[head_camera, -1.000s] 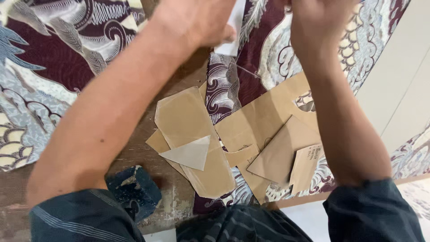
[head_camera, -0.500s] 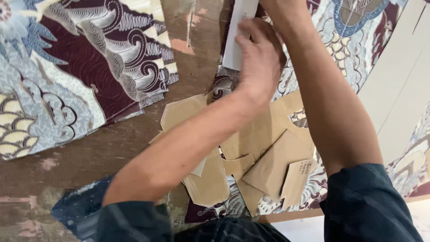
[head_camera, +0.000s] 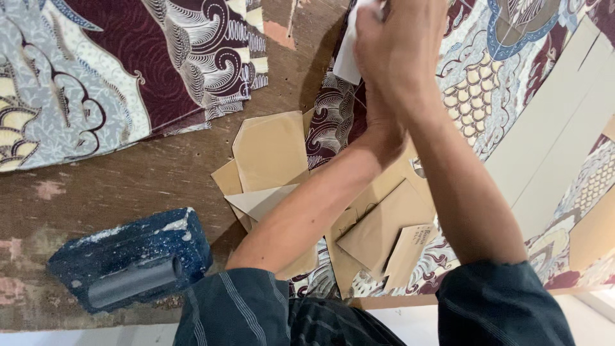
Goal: The person rubs the edges of several cardboard pieces with a white block on a patterned fabric-covered table. The person repeatedly picks up different cardboard pieces, rubs their edges, and places them back on the table.
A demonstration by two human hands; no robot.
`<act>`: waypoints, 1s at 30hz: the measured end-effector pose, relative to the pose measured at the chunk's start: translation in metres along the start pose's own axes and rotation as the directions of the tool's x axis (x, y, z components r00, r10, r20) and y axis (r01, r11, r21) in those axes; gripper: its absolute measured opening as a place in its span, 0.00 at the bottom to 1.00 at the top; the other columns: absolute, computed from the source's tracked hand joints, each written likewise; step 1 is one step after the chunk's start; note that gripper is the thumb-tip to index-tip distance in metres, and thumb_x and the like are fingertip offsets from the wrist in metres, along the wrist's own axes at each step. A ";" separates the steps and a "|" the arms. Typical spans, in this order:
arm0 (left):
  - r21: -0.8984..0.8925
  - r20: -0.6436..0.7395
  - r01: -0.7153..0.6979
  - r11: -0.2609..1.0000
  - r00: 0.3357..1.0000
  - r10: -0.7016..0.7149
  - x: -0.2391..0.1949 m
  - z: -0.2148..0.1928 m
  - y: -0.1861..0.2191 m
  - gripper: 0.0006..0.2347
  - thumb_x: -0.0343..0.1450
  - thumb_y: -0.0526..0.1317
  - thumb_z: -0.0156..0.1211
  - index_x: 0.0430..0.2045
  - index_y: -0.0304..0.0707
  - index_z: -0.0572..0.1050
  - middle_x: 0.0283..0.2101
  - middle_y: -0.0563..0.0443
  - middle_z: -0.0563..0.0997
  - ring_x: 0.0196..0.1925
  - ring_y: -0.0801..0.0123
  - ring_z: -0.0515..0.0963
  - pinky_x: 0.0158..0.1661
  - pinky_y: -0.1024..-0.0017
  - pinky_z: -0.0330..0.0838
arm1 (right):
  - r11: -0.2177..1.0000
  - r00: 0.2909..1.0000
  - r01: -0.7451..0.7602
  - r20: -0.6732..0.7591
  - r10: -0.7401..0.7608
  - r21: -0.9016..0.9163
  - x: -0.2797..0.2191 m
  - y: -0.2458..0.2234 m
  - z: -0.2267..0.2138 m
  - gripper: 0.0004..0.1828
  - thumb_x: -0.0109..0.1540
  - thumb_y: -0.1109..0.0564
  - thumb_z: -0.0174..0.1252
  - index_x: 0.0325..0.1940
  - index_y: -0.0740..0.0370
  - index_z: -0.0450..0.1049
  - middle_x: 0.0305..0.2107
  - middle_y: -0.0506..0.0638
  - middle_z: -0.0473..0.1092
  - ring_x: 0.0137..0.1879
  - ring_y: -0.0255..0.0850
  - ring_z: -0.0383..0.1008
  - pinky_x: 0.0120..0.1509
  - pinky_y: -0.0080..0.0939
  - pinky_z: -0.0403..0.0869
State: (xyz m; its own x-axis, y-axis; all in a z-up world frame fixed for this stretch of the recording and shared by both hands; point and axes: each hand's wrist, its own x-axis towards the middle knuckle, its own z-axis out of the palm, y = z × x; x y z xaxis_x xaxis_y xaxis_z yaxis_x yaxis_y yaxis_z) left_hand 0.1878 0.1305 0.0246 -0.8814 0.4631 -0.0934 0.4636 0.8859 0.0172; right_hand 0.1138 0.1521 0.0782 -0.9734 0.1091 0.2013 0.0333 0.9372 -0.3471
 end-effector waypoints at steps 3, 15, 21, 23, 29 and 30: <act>-0.057 -0.025 -0.011 0.998 1.000 0.010 -0.004 0.009 -0.006 0.30 0.71 0.51 0.54 0.66 0.34 0.61 0.70 0.29 0.59 0.73 0.35 0.55 0.67 0.36 0.49 | 0.944 0.976 0.184 -0.064 -0.209 -0.272 -0.028 -0.030 -0.011 0.10 0.54 0.59 0.62 0.38 0.64 0.78 0.34 0.57 0.77 0.39 0.44 0.80 0.48 0.52 0.74; -0.405 -0.178 0.083 0.910 0.969 -0.168 -0.001 0.001 -0.091 0.24 0.73 0.47 0.61 0.62 0.37 0.67 0.66 0.28 0.64 0.71 0.33 0.60 0.67 0.33 0.47 | 0.838 0.922 -0.362 0.024 0.386 0.408 -0.278 -0.082 -0.118 0.05 0.63 0.67 0.55 0.41 0.63 0.74 0.35 0.58 0.69 0.42 0.50 0.73 0.46 0.42 0.71; -0.432 -0.024 0.172 0.885 0.979 -0.202 0.042 0.026 -0.134 0.23 0.67 0.47 0.73 0.49 0.37 0.68 0.54 0.40 0.76 0.58 0.49 0.75 0.59 0.45 0.66 | 0.717 0.696 -0.687 -0.176 0.696 0.117 -0.429 -0.012 -0.106 0.13 0.65 0.51 0.65 0.46 0.61 0.74 0.37 0.57 0.72 0.41 0.55 0.76 0.45 0.52 0.73; -0.514 -0.121 0.042 0.857 0.985 -0.121 0.044 0.025 -0.150 0.17 0.66 0.41 0.72 0.42 0.38 0.72 0.49 0.42 0.79 0.51 0.55 0.81 0.55 0.56 0.73 | 0.625 0.615 -0.778 -0.134 0.777 0.055 -0.456 0.001 -0.106 0.20 0.65 0.47 0.67 0.52 0.61 0.73 0.40 0.58 0.70 0.41 0.56 0.76 0.44 0.54 0.75; -0.337 -0.582 -0.316 0.887 0.811 0.067 0.020 0.004 -0.150 0.07 0.70 0.30 0.60 0.40 0.32 0.75 0.43 0.39 0.80 0.44 0.47 0.79 0.45 0.52 0.71 | 0.545 0.539 -0.837 -0.088 0.838 0.059 -0.476 0.009 -0.105 0.34 0.55 0.45 0.69 0.57 0.66 0.68 0.43 0.64 0.68 0.38 0.60 0.77 0.35 0.55 0.77; -0.453 -0.552 -0.313 0.834 0.834 0.013 0.010 -0.006 -0.147 0.08 0.71 0.28 0.54 0.43 0.28 0.74 0.46 0.40 0.79 0.46 0.51 0.80 0.49 0.53 0.71 | 0.547 0.540 -0.833 -0.099 0.836 0.082 -0.479 0.010 -0.105 0.30 0.56 0.46 0.68 0.55 0.65 0.70 0.43 0.62 0.70 0.39 0.59 0.77 0.35 0.54 0.77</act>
State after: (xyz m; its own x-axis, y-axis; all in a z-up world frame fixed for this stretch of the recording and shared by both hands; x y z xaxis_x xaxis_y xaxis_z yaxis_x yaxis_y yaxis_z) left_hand 0.1104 0.0044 0.0273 -0.7789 0.4134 0.4716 0.6218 0.6069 0.4950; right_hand 0.6044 0.1440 0.0746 -0.4749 0.8753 -0.0906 0.8104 0.3949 -0.4329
